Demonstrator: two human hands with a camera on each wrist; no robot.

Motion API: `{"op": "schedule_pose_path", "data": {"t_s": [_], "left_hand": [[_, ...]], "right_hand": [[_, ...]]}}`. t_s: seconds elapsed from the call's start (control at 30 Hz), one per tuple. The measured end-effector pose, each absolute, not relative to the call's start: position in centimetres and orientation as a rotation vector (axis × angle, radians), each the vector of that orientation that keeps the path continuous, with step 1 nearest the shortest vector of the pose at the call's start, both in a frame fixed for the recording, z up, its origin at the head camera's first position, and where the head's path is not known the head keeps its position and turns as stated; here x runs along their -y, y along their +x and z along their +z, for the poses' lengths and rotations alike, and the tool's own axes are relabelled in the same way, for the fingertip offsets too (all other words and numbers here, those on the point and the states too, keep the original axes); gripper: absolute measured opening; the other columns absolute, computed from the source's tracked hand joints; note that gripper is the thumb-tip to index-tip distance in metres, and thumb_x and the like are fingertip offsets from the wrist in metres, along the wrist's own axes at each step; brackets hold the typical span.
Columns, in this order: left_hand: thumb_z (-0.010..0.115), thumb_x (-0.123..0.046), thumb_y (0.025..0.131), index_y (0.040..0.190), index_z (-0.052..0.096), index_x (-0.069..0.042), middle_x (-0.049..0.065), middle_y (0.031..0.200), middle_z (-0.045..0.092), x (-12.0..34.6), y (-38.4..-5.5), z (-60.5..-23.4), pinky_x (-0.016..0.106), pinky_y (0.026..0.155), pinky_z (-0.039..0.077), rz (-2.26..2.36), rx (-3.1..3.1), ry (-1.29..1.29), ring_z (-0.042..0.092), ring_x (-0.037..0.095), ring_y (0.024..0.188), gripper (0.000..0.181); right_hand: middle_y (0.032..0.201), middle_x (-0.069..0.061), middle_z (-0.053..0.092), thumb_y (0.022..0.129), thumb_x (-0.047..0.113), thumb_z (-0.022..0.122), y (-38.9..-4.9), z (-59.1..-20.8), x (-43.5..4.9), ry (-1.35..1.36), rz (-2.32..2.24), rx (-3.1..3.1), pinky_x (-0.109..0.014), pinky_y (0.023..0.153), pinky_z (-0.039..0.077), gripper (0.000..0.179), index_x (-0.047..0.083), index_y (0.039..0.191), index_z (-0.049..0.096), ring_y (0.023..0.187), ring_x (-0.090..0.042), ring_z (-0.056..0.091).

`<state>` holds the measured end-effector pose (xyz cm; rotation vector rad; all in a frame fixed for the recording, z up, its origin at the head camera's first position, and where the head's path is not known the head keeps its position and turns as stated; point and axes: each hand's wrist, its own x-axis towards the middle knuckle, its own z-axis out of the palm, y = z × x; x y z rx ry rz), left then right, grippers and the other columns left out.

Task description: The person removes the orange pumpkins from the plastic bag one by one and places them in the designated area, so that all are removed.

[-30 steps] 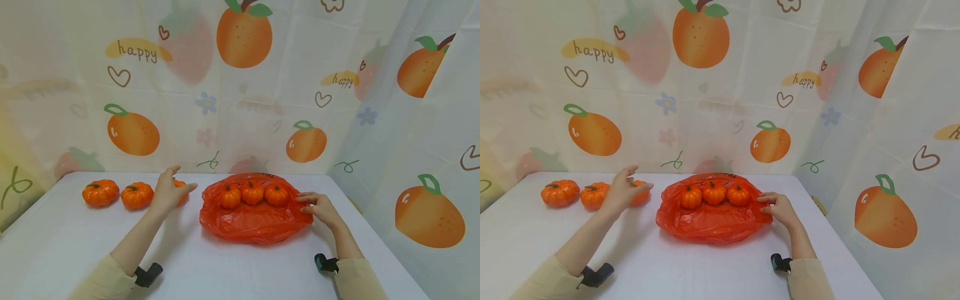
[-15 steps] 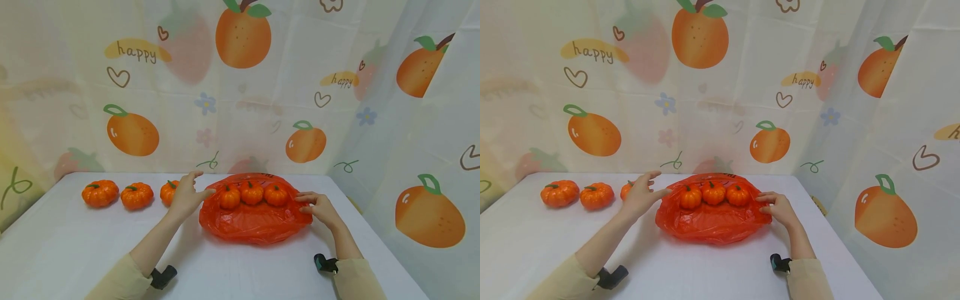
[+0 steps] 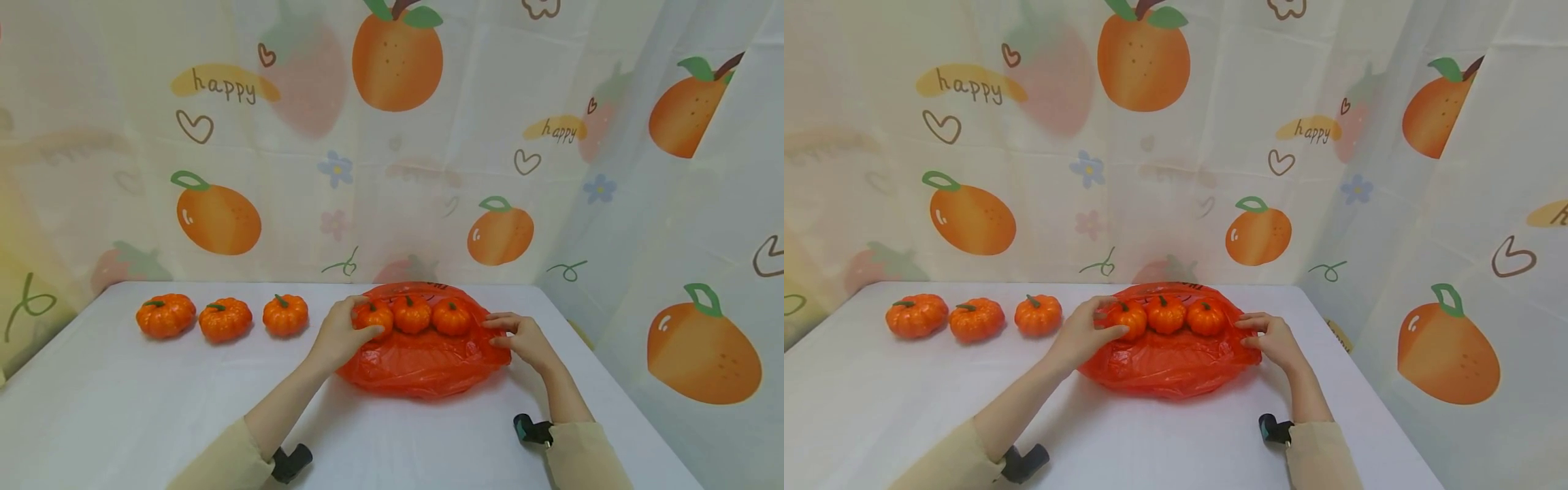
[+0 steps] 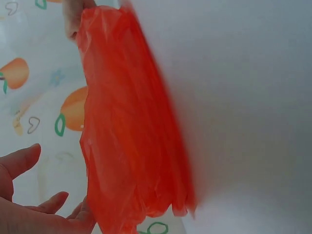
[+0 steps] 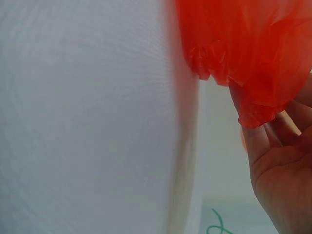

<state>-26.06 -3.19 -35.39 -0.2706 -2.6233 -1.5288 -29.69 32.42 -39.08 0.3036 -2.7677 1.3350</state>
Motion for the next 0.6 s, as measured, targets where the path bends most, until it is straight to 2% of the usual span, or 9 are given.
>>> {"op": "schedule_pose_path", "data": {"t_s": [0.33, 0.6], "left_hand": [[0.070, -0.018, 0.089, 0.139, 0.048, 0.001, 0.020, 0.143, 0.051, 1.3, -26.2, -36.3, 0.057, 0.114, 0.039, -1.525, 2.653, -0.216, 0.046, 0.038, 0.134, 0.058], [0.068, -0.024, 0.091, 0.147, 0.035, 0.002, 0.023, 0.151, 0.037, -0.6, -26.5, -36.8, 0.059, 0.113, 0.040, -1.570, 2.709, -0.081, 0.038, 0.040, 0.138, 0.070]], "right_hand": [[0.140, -0.023, 0.056, 0.086, 0.009, 0.065, -29.5, -39.1, -32.4, 0.310, 1.342, 2.769, -0.052, 0.101, 0.053, 0.037, 0.001, 0.121, 0.069, 0.134, -0.045, 0.046], [0.141, -0.023, 0.056, 0.086, 0.009, 0.065, -29.4, -38.9, -32.3, 0.308, 1.344, 2.765, -0.053, 0.102, 0.052, 0.037, 0.000, 0.122, 0.069, 0.134, -0.045, 0.046]]}}
